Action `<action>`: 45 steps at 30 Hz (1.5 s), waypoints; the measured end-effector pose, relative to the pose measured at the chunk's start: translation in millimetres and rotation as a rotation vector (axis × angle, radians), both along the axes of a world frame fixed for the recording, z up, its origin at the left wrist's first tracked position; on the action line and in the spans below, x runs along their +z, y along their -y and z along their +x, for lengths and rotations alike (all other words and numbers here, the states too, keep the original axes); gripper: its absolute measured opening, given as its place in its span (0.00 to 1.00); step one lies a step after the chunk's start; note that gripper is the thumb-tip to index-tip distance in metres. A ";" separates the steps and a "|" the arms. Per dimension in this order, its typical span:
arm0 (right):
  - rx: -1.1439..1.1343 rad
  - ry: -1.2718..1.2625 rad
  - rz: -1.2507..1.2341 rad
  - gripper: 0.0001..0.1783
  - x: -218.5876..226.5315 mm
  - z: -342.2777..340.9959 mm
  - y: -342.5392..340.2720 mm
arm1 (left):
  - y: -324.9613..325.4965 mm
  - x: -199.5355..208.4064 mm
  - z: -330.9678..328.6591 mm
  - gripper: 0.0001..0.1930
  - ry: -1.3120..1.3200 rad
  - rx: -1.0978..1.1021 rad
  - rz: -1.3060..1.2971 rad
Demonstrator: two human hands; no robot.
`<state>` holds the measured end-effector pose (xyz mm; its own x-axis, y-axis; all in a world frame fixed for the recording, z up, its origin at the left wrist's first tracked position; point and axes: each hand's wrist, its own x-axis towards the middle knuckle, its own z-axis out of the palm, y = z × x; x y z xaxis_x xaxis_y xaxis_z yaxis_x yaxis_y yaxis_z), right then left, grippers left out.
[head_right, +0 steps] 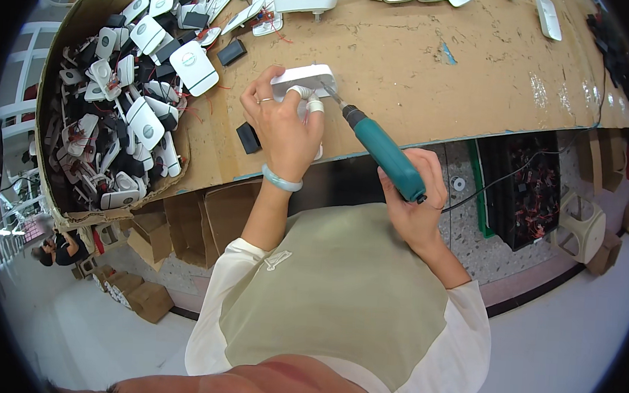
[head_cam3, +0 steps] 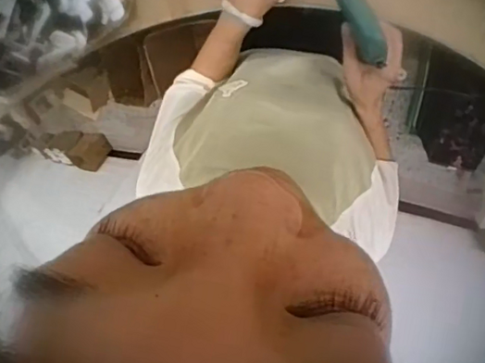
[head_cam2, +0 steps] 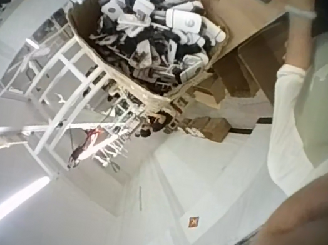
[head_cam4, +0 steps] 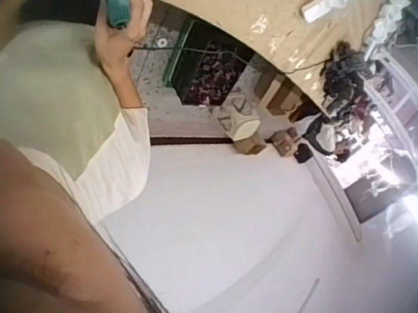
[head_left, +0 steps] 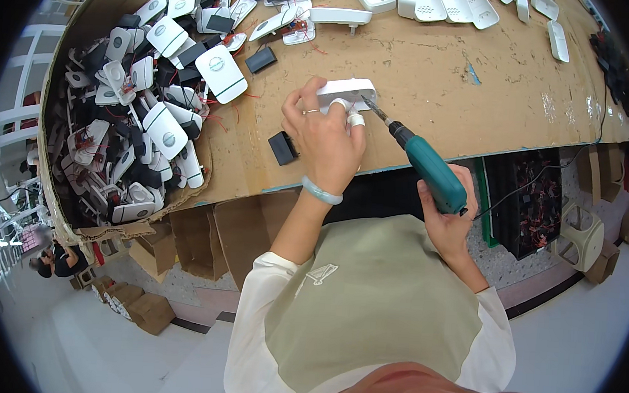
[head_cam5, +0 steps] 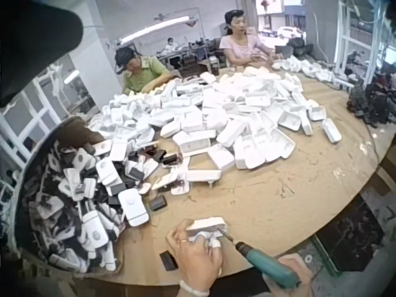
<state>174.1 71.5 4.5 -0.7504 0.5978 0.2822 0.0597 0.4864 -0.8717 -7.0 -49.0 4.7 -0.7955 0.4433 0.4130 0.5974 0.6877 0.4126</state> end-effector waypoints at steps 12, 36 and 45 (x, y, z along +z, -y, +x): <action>-0.019 0.011 -0.074 0.12 -3.3 -12.1 -3.3 | 4.6 16.3 -13.0 0.08 0.101 -0.062 -0.073; -0.003 -0.104 -0.225 0.15 6.1 8.9 -9.2 | 46.3 19.4 -52.6 0.09 -0.224 0.238 0.131; -0.055 -0.102 -0.246 0.16 5.8 12.6 -12.5 | 20.2 -8.6 -66.3 0.10 0.360 -0.148 0.051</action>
<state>186.7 84.0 10.3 -0.6897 0.6970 0.1962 -0.0143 0.2578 -0.9661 -73.3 -69.3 -3.9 -0.8228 0.5499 0.1438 0.4992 0.5782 0.6454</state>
